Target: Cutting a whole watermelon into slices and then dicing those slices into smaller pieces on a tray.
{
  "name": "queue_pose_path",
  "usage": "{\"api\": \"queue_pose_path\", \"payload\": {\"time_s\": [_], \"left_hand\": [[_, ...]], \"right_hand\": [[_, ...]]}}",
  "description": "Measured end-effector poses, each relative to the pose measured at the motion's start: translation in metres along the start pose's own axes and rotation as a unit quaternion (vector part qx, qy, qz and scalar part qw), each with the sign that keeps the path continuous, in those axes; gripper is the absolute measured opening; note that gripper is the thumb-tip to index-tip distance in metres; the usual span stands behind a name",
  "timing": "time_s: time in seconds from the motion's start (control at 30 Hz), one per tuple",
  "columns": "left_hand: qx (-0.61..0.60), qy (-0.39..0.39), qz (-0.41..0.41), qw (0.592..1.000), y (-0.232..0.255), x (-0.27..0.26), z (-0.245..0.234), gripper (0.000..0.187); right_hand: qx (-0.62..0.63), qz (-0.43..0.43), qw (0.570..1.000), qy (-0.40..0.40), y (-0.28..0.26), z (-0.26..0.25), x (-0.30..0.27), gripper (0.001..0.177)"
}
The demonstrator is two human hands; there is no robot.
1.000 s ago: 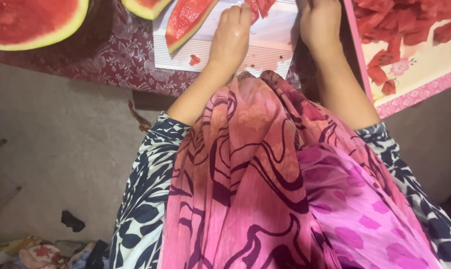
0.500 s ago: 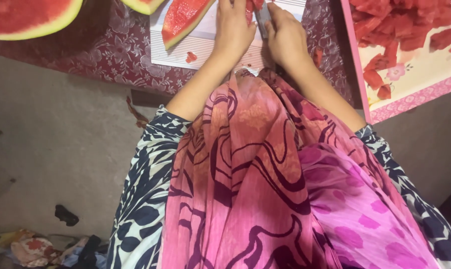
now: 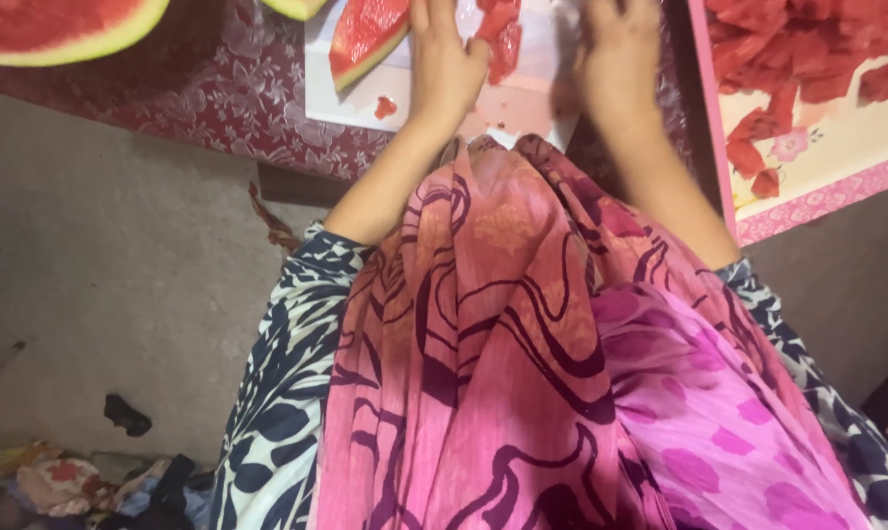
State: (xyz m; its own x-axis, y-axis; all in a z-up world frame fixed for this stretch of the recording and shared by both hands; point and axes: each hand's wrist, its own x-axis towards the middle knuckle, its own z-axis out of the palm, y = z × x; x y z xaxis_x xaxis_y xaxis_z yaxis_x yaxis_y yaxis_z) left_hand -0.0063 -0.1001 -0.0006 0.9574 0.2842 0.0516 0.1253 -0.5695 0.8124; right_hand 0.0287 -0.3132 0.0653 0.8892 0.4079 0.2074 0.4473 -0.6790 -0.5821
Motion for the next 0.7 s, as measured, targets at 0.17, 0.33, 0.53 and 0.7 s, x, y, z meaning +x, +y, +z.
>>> {"api": "queue_pose_path", "payload": {"time_s": [0.17,0.33,0.53,0.7], "left_hand": [[0.113,-0.114,0.066,0.985,0.031,0.004,-0.017,0.084],[0.114,-0.139,0.091,0.979,0.038,0.004,-0.023,0.105],[0.086,-0.167,0.038,0.981,0.027,0.014,-0.016,0.102],[0.068,-0.162,0.046,0.983,0.013,0.025,-0.004,0.093]], "right_hand": [[-0.163,0.011,0.987,0.012,0.065,0.033,-0.004,0.034],[-0.026,0.026,0.999,-0.016,-0.005,0.017,0.002,0.035],[-0.036,0.056,0.998,0.011,0.009,0.021,0.005,0.039],[-0.078,0.112,0.989,-0.065,0.011,0.041,0.01,0.023]]}}
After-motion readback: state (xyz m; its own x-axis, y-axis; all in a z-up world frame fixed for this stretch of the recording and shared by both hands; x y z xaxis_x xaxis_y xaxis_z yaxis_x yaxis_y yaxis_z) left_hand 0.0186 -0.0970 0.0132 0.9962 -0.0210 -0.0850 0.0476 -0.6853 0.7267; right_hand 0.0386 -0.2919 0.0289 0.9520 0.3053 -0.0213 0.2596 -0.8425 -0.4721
